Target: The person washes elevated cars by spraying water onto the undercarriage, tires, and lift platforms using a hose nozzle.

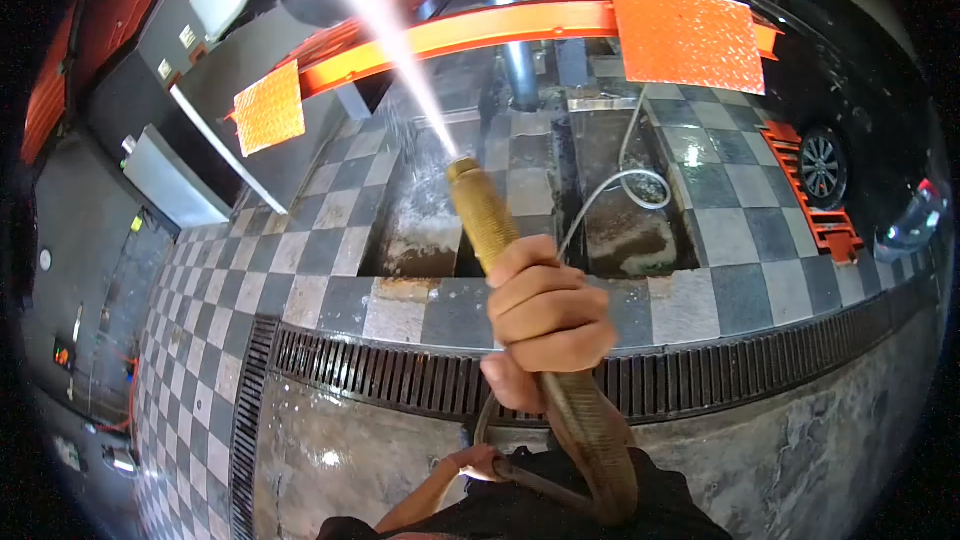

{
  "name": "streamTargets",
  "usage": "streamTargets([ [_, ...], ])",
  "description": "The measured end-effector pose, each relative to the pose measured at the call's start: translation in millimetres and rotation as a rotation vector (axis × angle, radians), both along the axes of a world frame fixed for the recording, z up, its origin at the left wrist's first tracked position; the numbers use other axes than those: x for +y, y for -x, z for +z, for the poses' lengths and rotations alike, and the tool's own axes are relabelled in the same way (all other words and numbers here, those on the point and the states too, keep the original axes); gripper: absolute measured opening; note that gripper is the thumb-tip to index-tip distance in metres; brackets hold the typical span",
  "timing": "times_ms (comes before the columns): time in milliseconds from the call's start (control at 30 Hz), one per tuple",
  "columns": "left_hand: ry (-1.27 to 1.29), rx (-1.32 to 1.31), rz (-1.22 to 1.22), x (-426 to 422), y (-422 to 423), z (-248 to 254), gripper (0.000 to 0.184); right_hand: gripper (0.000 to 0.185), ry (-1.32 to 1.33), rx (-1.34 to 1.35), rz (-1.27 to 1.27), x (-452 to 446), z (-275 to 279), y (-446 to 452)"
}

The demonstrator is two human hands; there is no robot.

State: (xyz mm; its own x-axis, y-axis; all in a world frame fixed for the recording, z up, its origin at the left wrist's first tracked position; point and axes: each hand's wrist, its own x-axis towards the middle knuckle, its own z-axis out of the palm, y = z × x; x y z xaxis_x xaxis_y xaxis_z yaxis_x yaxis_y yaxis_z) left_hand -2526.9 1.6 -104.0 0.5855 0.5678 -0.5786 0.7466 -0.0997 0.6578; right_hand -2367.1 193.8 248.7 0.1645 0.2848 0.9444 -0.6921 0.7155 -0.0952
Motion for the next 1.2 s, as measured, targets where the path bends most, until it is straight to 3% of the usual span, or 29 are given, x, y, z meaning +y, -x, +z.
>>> streamTargets([
  [100,0.014,0.008,0.009,4.1,3.1,0.2,0.047,0.019,-0.023,0.112,-0.565,23.5,-8.5,-29.7],
  [267,0.032,0.105,-0.048,1.4,5.8,1.5,0.051,0.02,-0.027,0.414,-0.773,34.7,-1.6,-69.2],
  [433,0.076,0.06,-0.096,15.2,-1.9,-0.5,0.053,0.018,-0.047,0.095,-0.47,6.0,-16.0,-38.7],
  [500,0.112,0.109,-0.104,22.5,-10.1,20.8,0.052,0.018,-0.059,-0.002,-0.355,-3.0,-9.5,-34.6],
  [633,0.071,0.085,-0.087,12.1,0.3,-2.9,0.053,0.017,-0.026,0.148,-0.608,16.6,-18.5,-56.2],
  [700,0.092,0.088,-0.024,12.4,-0.7,14.4,0.056,0.016,0.014,0.266,-0.754,26.3,-21.7,-71.8],
  [1000,0.032,0.108,-0.132,14.8,-6.7,-5.2,0.063,0.015,0.033,0.013,-0.404,7.2,-30.0,-37.6],
  [1100,0.012,0.097,-0.091,6.4,4.0,-16.0,0.062,0.014,0.057,0.28,-0.673,32.1,-37.8,-57.0],
  [1200,-0.014,0.035,-0.053,-7.6,8.6,-28.4,0.06,0.014,0.1,0.304,-0.698,37.2,-38.5,-42.9],
])
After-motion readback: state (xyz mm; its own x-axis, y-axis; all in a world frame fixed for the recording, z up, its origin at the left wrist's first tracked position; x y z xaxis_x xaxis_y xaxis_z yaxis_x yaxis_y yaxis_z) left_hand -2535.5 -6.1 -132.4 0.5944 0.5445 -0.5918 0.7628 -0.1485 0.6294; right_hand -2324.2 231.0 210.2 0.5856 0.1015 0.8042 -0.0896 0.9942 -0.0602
